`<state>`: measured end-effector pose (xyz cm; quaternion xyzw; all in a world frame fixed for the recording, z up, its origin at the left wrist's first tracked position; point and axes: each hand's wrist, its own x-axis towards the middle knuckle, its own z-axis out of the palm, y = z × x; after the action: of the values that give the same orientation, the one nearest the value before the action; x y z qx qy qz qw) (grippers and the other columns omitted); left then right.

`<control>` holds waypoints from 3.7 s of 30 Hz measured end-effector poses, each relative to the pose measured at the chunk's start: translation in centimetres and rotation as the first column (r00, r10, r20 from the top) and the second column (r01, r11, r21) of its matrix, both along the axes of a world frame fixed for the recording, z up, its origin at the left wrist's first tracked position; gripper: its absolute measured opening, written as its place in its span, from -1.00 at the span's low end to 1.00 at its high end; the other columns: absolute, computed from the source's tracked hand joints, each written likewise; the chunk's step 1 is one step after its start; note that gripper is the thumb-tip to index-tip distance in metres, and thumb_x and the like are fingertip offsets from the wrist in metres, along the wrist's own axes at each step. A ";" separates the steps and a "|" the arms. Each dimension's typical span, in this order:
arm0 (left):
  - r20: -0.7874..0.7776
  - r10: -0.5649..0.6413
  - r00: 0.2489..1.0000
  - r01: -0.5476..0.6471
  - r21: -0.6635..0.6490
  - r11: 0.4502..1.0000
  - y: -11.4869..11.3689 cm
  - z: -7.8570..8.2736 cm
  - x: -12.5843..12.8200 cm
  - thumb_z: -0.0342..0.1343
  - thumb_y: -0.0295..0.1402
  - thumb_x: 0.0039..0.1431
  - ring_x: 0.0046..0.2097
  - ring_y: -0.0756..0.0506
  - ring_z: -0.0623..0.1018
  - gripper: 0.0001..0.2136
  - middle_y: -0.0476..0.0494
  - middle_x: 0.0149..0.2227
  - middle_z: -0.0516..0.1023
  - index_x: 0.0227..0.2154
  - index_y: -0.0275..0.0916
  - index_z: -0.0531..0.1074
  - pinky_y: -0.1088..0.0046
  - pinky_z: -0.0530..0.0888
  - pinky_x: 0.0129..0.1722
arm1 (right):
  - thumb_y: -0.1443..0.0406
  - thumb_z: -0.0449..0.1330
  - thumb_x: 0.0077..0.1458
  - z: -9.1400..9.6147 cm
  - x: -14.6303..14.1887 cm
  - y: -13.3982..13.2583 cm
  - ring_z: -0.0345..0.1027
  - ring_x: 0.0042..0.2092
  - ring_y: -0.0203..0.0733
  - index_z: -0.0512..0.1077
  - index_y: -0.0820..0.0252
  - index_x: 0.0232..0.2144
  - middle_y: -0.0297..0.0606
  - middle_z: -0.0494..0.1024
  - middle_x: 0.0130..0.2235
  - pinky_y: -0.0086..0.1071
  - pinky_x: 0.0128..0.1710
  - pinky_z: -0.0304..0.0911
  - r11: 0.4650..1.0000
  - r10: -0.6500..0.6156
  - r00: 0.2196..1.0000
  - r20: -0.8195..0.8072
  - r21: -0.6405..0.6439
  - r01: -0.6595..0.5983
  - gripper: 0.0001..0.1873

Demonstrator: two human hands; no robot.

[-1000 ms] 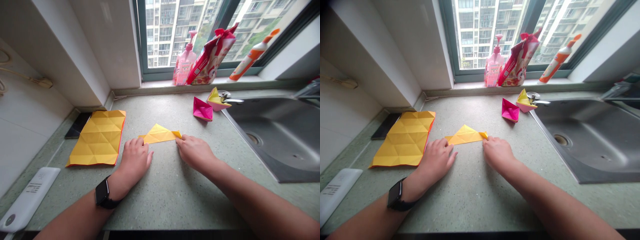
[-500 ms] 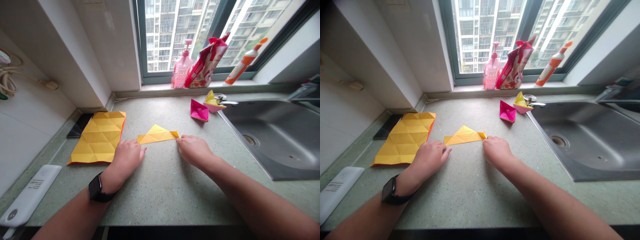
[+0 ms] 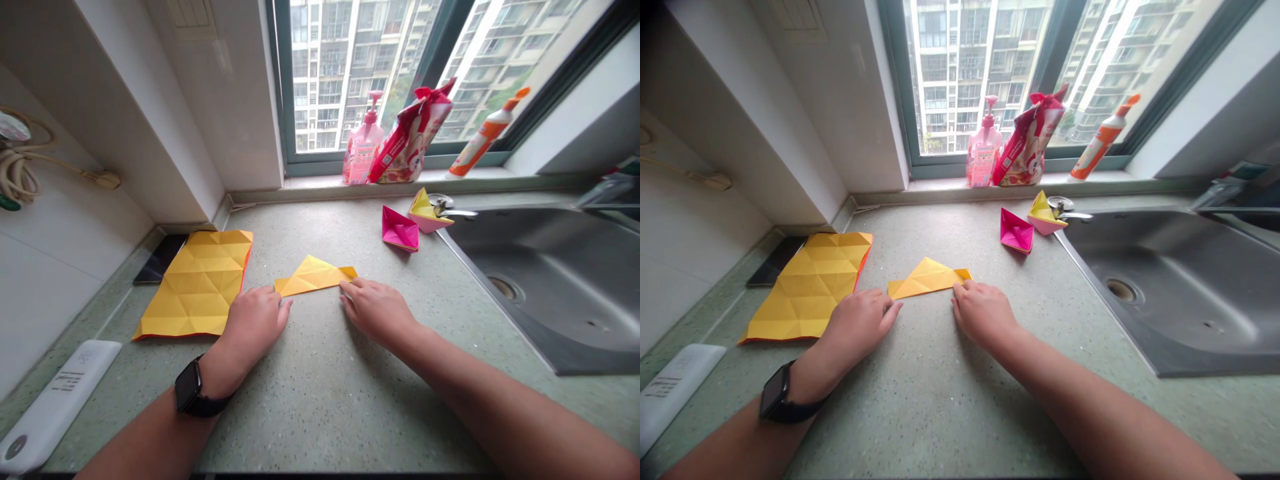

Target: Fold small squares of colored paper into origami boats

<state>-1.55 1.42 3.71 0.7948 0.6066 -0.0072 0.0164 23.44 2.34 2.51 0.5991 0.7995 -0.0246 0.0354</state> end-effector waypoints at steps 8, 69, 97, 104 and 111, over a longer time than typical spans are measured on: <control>0.069 -0.032 0.997 0.024 0.109 0.994 0.5 -0.7 -0.6 0.08 -0.27 0.50 -0.12 -0.28 0.63 -0.76 -0.26 -0.17 0.67 -0.19 -0.23 0.61 0.21 0.52 -0.13 | 0.25 0.05 0.49 -1.3 0.0 0.7 0.60 -0.13 -0.05 0.60 0.13 0.10 -0.12 0.71 -0.10 -0.27 -0.23 0.26 0.996 0.083 0.994 -0.076 0.037 -0.081 -0.64; 0.539 -0.385 0.749 0.331 0.198 0.923 1.6 -4.1 1.4 0.24 -0.45 0.40 -0.08 -0.19 0.65 -0.93 -0.13 -0.13 0.71 -0.12 -0.20 0.59 0.21 0.52 0.01 | 0.32 0.31 0.33 -4.7 1.6 3.2 0.50 0.03 -0.01 0.61 0.02 -0.25 -0.20 0.62 -0.07 -0.02 0.11 0.41 0.839 0.542 0.686 -0.485 0.360 -0.408 -0.90; 0.565 -0.479 0.672 0.477 0.164 0.863 1.9 -4.6 1.2 0.11 -0.44 0.51 0.14 -0.18 0.62 -0.75 -0.18 0.11 0.68 0.08 -0.12 0.65 0.10 0.56 0.25 | 0.31 0.27 0.35 -5.5 1.6 4.5 0.46 0.04 -0.01 0.55 0.10 -0.27 -0.13 0.58 -0.03 -0.01 0.15 0.39 0.942 0.335 0.743 -0.580 0.217 -0.255 -0.90; 0.512 -0.497 0.701 0.484 0.172 0.858 1.8 -4.4 1.2 0.13 -0.43 0.51 0.18 -0.19 0.61 -0.75 -0.19 0.15 0.66 0.08 -0.10 0.67 0.09 0.55 0.29 | 0.32 0.33 0.30 -5.4 1.5 4.5 0.47 0.04 -0.01 0.56 0.09 -0.25 -0.15 0.58 -0.04 -0.03 0.14 0.39 0.944 0.331 0.748 -0.576 0.216 -0.251 -0.97; 0.481 -0.546 0.686 0.543 0.162 0.824 1.7 -3.8 1.4 0.08 -0.43 0.54 0.21 -0.20 0.58 -0.73 -0.12 0.20 0.66 0.10 -0.12 0.64 0.09 0.52 0.30 | 0.29 0.36 0.27 -5.8 1.4 4.4 0.47 0.11 0.03 0.57 0.07 -0.15 -0.13 0.56 0.01 0.02 0.21 0.40 0.953 0.301 0.752 -0.586 0.221 -0.209 -0.90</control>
<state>-0.18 3.09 -0.05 0.9115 0.3171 0.1995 0.1697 24.88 6.77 -3.31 0.4446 0.8412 -0.1559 -0.2653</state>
